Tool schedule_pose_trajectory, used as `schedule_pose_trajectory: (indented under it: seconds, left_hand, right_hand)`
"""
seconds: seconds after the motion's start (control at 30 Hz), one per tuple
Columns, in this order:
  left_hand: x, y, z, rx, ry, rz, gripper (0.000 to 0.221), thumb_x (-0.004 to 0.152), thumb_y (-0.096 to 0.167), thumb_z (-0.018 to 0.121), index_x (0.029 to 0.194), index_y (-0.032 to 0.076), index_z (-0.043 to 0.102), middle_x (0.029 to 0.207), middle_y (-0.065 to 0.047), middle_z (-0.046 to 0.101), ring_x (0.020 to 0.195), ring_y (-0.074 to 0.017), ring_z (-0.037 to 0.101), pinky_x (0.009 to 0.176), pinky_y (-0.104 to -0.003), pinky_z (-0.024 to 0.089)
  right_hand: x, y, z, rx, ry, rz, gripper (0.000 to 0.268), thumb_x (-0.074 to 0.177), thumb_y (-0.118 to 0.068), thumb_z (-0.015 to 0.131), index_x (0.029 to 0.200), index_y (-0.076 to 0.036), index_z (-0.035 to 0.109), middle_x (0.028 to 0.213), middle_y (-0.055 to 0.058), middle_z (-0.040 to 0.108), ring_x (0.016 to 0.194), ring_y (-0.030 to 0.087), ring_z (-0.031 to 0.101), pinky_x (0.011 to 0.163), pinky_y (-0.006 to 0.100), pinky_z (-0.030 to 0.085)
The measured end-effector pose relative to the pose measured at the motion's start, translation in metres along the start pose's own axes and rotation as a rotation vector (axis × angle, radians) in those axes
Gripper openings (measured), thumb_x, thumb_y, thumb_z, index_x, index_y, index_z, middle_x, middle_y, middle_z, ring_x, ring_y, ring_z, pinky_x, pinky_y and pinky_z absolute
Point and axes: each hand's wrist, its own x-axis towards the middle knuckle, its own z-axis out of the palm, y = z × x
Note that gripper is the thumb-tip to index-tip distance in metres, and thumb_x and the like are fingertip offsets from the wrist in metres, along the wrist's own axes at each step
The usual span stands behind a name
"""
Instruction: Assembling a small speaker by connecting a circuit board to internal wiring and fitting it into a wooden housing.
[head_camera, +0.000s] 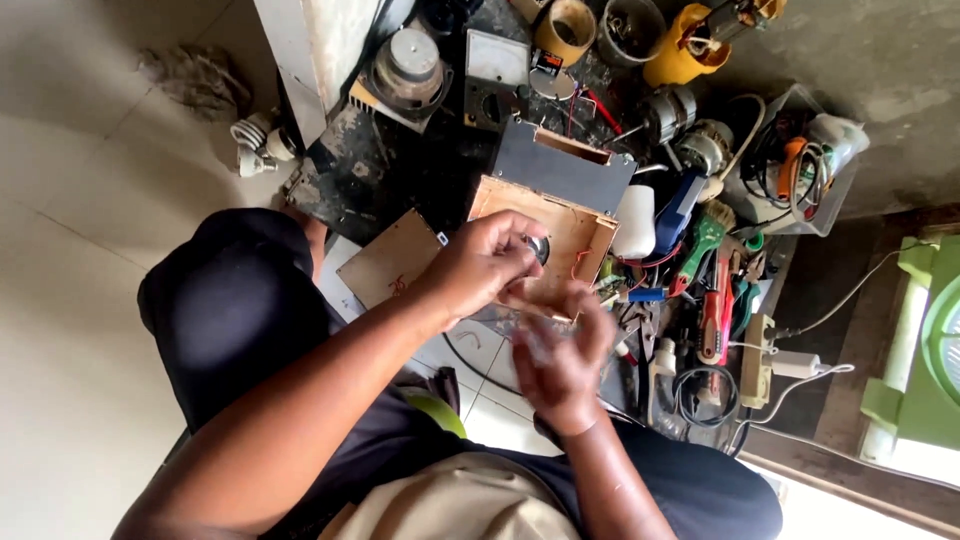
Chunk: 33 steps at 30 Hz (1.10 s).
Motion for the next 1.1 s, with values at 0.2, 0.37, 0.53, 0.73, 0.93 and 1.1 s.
schedule_pose_trajectory:
  seconds: [0.2, 0.37, 0.53, 0.73, 0.93, 1.1]
  left_hand:
    - [0.013, 0.000, -0.012, 0.176, 0.035, 0.097, 0.030, 0.097, 0.002, 0.054, 0.124, 0.003, 0.066, 0.084, -0.018, 0.073, 0.053, -0.0129, 0.064, 0.040, -0.021, 0.054]
    - [0.011, 0.015, -0.017, 0.291, 0.084, 0.155, 0.026, 0.097, 0.004, 0.054, 0.120, 0.004, 0.067, 0.085, -0.017, 0.075, 0.052, -0.0142, 0.068, 0.040, -0.021, 0.057]
    - [0.004, 0.031, -0.024, 0.328, 0.169, 0.262, 0.034, 0.099, 0.003, 0.052, 0.133, 0.004, 0.056, 0.089, -0.020, 0.074, 0.063, -0.0188, 0.073, 0.050, -0.026, 0.063]
    - [-0.004, 0.045, -0.026, 0.296, 0.205, 0.357, 0.036, 0.101, 0.003, 0.049, 0.136, 0.003, 0.052, 0.096, -0.024, 0.074, 0.086, -0.0292, 0.079, 0.063, -0.034, 0.069]
    - [0.006, 0.034, -0.031, 0.350, 0.229, 0.520, 0.032, 0.100, 0.002, 0.051, 0.132, 0.003, 0.054, 0.088, -0.020, 0.074, 0.069, -0.0271, 0.077, 0.061, -0.035, 0.068]
    - [0.008, 0.035, -0.032, 0.351, 0.274, 0.579, 0.032, 0.100, 0.002, 0.051, 0.132, 0.004, 0.054, 0.086, -0.019, 0.073, 0.066, -0.0253, 0.076, 0.058, -0.035, 0.068]
  right_hand:
    - [0.026, 0.061, -0.017, -0.003, -0.065, 0.322, 0.019, 0.091, 0.008, 0.066, 0.109, 0.002, 0.066, 0.102, 0.022, 0.065, 0.095, 0.044, 0.068, 0.081, 0.050, 0.057]
    - [0.032, 0.083, -0.008, 0.014, -0.174, 0.484, 0.021, 0.091, 0.008, 0.065, 0.111, 0.006, 0.072, 0.093, 0.024, 0.069, 0.087, 0.043, 0.073, 0.070, 0.044, 0.062]
    - [0.036, 0.075, 0.014, -0.080, -0.290, 0.434, 0.024, 0.085, -0.001, 0.063, 0.107, -0.002, 0.073, 0.085, 0.021, 0.068, 0.077, 0.047, 0.068, 0.061, 0.058, 0.053]
    - [0.024, 0.069, 0.032, -0.031, -0.292, 0.449, 0.032, 0.080, -0.006, 0.078, 0.112, -0.008, 0.075, 0.098, 0.012, 0.074, 0.082, 0.033, 0.075, 0.069, 0.046, 0.058]
    - [-0.001, 0.074, 0.051, -0.323, -0.279, 0.398, 0.043, 0.065, -0.032, 0.093, 0.093, -0.016, 0.064, 0.080, 0.001, 0.059, 0.076, 0.027, 0.068, 0.073, 0.042, 0.050]
    - [-0.009, 0.079, 0.061, -0.402, -0.264, 0.418, 0.031, 0.070, -0.030, 0.090, 0.081, -0.021, 0.062, 0.070, -0.005, 0.057, 0.070, 0.025, 0.067, 0.071, 0.040, 0.050]
